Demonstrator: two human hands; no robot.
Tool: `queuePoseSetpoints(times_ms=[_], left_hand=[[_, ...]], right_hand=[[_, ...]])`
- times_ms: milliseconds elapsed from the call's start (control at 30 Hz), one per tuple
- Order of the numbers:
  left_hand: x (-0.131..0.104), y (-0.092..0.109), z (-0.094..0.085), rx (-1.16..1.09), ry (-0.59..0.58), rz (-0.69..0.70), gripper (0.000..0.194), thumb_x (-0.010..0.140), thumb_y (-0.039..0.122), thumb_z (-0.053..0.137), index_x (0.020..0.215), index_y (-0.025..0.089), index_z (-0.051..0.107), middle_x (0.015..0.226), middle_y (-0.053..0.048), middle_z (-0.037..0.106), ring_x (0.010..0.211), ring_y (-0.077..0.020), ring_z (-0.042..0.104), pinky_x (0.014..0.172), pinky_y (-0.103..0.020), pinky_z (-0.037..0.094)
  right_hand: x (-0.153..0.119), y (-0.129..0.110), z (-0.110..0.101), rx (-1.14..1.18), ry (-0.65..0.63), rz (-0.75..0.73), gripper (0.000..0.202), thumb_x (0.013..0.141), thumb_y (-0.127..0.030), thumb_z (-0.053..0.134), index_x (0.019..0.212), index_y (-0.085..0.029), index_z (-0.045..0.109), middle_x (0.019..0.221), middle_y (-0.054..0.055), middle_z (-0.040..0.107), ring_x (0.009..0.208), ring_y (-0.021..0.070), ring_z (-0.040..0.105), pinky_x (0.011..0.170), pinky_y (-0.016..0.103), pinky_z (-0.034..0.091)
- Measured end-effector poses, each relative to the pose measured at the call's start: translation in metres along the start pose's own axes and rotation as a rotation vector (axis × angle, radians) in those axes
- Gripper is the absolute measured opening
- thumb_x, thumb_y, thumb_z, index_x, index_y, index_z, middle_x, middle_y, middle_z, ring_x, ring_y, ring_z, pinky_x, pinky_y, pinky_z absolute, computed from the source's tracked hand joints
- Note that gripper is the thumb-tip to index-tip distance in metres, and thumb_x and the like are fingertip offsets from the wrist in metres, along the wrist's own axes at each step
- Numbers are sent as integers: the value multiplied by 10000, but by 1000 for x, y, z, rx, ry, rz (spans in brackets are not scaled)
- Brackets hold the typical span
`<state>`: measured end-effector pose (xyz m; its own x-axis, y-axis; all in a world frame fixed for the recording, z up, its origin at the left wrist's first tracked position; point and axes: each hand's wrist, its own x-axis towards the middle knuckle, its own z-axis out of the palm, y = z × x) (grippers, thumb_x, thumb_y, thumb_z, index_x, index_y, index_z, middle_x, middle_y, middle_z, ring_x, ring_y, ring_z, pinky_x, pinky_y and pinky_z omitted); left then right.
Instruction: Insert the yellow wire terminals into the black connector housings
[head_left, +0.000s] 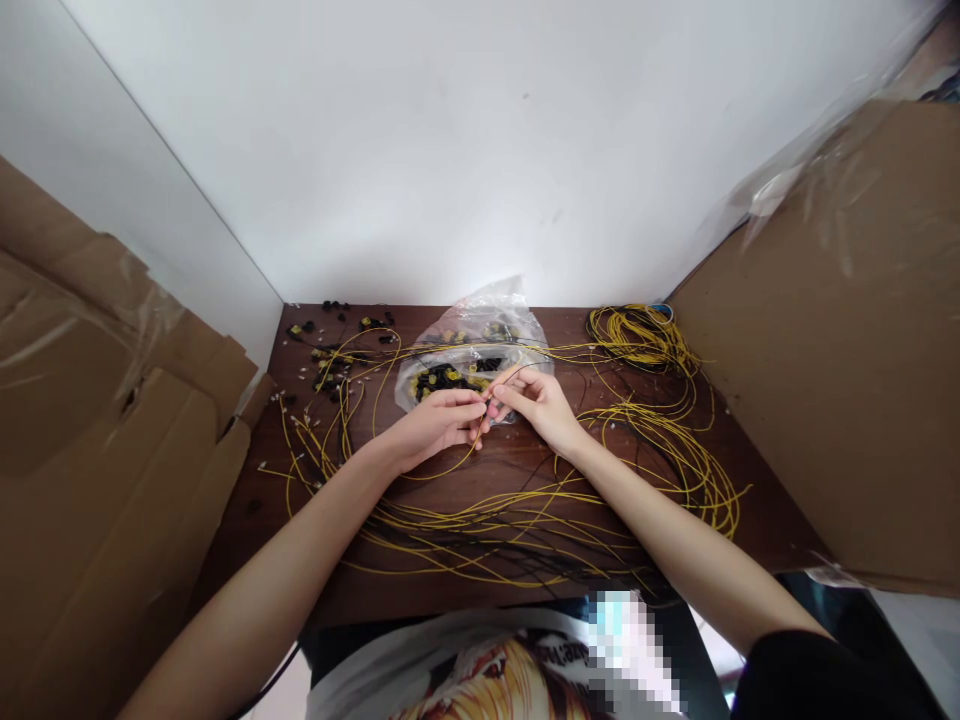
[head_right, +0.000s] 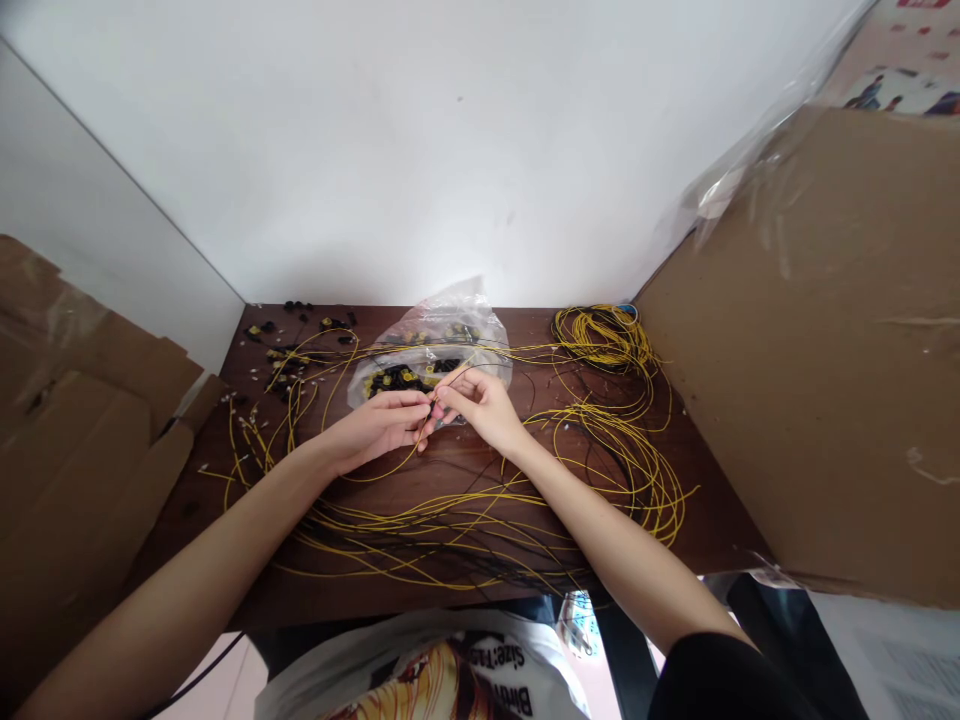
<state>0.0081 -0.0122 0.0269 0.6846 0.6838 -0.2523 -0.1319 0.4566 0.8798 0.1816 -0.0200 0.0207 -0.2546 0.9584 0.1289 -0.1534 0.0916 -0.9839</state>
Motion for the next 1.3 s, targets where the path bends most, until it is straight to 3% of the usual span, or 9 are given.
queuePoseSetpoints(times_ms=[433, 733, 1000, 1133, 1300], left_hand=[[0, 0, 2, -26, 29, 5, 158, 789, 249, 620, 782, 92, 601, 700, -35, 547, 633, -91, 491, 638, -246, 432], [1, -3, -1, -44, 1, 25, 120, 781, 222, 624, 793, 102, 622, 772, -46, 565, 722, -113, 524, 703, -282, 458], [1, -1, 2, -27, 21, 48, 130, 770, 226, 633, 812, 103, 632, 783, -39, 561, 693, -99, 505, 654, -253, 437], [2, -1, 2, 63, 114, 146, 159, 766, 262, 636, 801, 107, 636, 744, -30, 559, 676, -102, 503, 655, -254, 430], [0, 1, 4, 346, 262, 286, 199, 782, 316, 606, 773, 120, 635, 616, 10, 534, 571, -81, 461, 594, -222, 389]], right_hand=[[4, 7, -1, 194, 66, 75, 322, 732, -417, 693, 809, -177, 493, 710, 22, 696, 550, 120, 641, 562, 266, 558], [1, 2, 1, 99, 42, 21, 296, 743, -420, 671, 842, -177, 533, 694, 7, 668, 582, 115, 636, 540, 237, 537], [0, 2, 0, -11, 28, -33, 254, 752, -396, 667, 812, -154, 618, 646, 7, 648, 556, 104, 612, 517, 221, 506], [0, -2, 0, 1, 83, -21, 251, 731, -380, 692, 784, -144, 626, 639, 13, 659, 534, 102, 604, 519, 227, 517], [1, 0, 1, 51, 119, -11, 248, 718, -366, 706, 770, -138, 623, 648, 18, 674, 526, 98, 601, 503, 216, 513]])
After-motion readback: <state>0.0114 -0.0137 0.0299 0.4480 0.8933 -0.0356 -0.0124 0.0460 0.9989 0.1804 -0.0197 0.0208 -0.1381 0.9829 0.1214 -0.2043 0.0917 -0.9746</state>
